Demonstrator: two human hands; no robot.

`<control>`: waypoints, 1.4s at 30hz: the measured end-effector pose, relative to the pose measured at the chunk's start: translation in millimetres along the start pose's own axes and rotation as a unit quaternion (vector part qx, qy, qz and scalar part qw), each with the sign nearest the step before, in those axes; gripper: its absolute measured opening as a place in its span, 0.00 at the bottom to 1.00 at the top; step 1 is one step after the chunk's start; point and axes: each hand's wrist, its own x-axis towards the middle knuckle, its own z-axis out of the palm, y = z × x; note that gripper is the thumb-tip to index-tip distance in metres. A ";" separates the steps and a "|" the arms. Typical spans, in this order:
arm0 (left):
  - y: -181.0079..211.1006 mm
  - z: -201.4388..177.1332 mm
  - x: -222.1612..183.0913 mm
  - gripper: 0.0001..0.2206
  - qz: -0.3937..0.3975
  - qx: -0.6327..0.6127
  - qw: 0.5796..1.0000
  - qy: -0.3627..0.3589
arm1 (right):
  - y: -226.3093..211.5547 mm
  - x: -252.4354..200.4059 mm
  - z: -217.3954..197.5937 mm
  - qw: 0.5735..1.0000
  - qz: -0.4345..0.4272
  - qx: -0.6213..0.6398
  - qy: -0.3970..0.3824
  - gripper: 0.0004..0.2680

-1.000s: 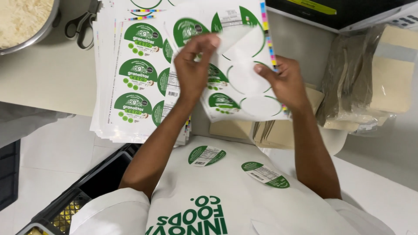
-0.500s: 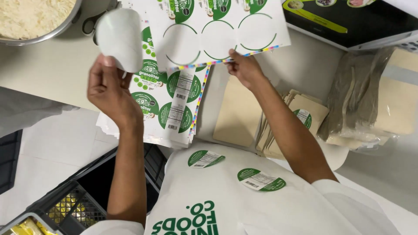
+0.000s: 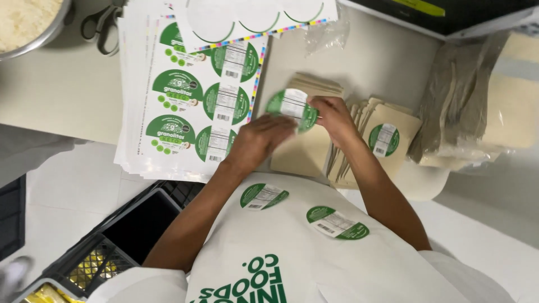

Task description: Peeling circular product labels from a sheet and applying them to the center of flat paper bags.

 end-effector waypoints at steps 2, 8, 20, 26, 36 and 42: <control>-3.0 8.1 -6.0 0.21 -0.054 -0.057 0.995 -0.056 | 1.4 -25.8 -4.8 0.999 0.012 -0.007 0.034 0.12; -45.1 60.5 -10.5 0.22 -0.328 -0.107 0.934 -0.092 | 30.9 -41.4 -19.0 0.995 -0.008 -0.078 0.065 0.11; -92.9 120.8 4.1 0.06 -0.314 0.066 0.928 -0.191 | 86.2 20.5 -18.8 0.825 -0.221 -0.491 0.173 0.11; -110.3 143.4 -1.6 0.06 -0.255 0.170 0.922 -0.237 | 126.1 48.9 -20.5 0.747 -0.212 -0.588 0.228 0.12; -139.6 139.9 -3.6 0.19 -0.114 0.296 0.940 -0.125 | 152.2 -1.8 20.9 0.728 -0.395 -0.559 0.040 0.19; -120.8 97.5 16.8 0.08 -0.186 0.087 0.969 -0.134 | 201.7 -22.3 -28.1 0.856 -0.166 -0.477 0.115 0.28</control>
